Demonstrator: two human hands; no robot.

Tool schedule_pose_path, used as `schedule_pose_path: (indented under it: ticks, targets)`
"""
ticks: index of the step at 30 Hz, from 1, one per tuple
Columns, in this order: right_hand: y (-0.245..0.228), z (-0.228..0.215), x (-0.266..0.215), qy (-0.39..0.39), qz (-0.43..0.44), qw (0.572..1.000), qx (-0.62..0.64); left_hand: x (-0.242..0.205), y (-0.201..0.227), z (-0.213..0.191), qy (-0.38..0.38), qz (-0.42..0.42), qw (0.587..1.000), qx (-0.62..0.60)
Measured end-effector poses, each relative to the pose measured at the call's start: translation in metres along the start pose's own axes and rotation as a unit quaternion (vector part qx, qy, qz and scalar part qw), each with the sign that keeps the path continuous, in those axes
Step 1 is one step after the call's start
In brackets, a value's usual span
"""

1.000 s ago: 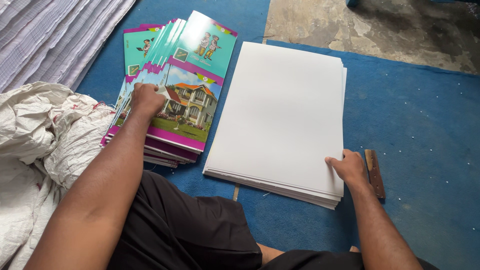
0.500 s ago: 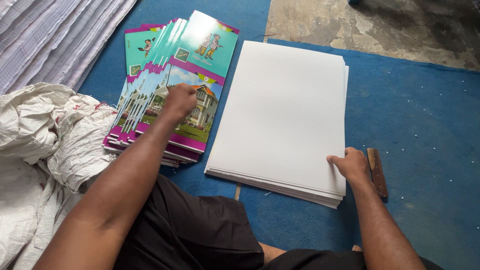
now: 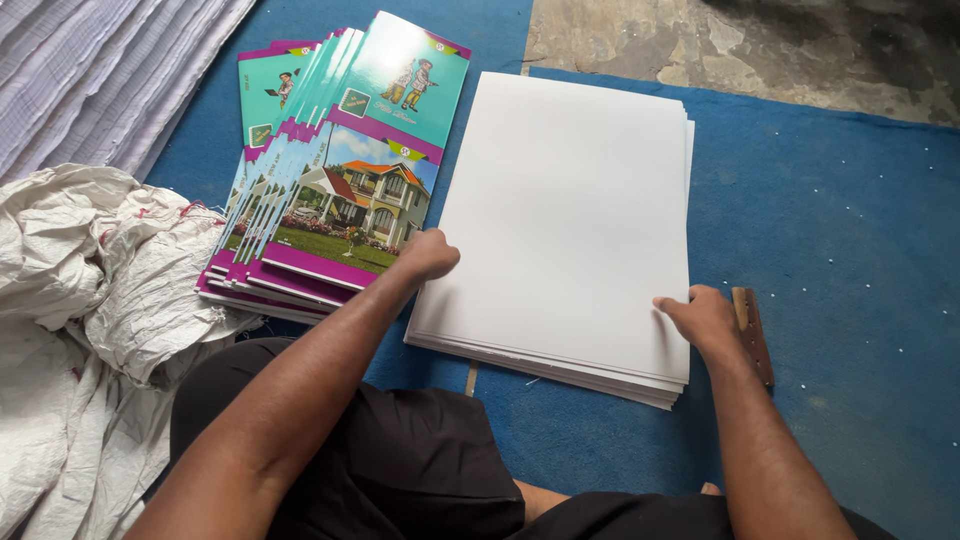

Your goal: The person sits on a blue floor mat and repeatedly folds printed covers around stacks of white paper, then uses a wooden block to press the spine crease. Finished booklets are stacked to the left while new covers and paper stacks are processed in sequence.

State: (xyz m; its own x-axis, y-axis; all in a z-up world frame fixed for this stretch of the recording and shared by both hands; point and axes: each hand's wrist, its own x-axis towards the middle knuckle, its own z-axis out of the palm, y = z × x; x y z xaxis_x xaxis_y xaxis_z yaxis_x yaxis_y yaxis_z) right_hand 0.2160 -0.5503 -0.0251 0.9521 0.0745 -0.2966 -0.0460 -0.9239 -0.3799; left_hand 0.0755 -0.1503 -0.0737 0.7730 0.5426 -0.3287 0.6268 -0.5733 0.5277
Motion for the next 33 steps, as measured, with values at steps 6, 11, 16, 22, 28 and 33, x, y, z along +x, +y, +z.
schedule_pose_path:
  ticks: [6, 11, 16, 22, 28, 33]
  targets:
    - [-0.031, -0.028, -0.026, 0.04, 0.028, 0.999, -0.01, -0.028, 0.022, -0.033, -0.081, -0.089, 0.987, -0.103]
    - [-0.048, -0.043, -0.053, 0.045, 0.06, 0.993, 0.089, -0.024, 0.019, -0.026, -0.053, -0.054, 0.988, -0.131]
    - [-0.043, -0.049, -0.042, 0.01, 0.048, 0.961, 0.273, -0.017, 0.011, -0.027, -0.035, -0.071, 0.983, -0.167]
    - [-0.027, -0.053, -0.029, -0.019, 0.062, 0.938, 0.341, -0.016, 0.006, -0.037, -0.003, -0.083, 0.965, -0.249]
    - [-0.032, -0.057, -0.043, 0.028, 0.049, 0.963, 0.263, -0.02, 0.013, -0.031, 0.005, -0.049, 0.981, -0.189]
    - [-0.031, -0.061, -0.047, 0.071, 0.01, 0.98, 0.184, -0.02, 0.012, -0.014, 0.005, -0.028, 0.994, -0.104]
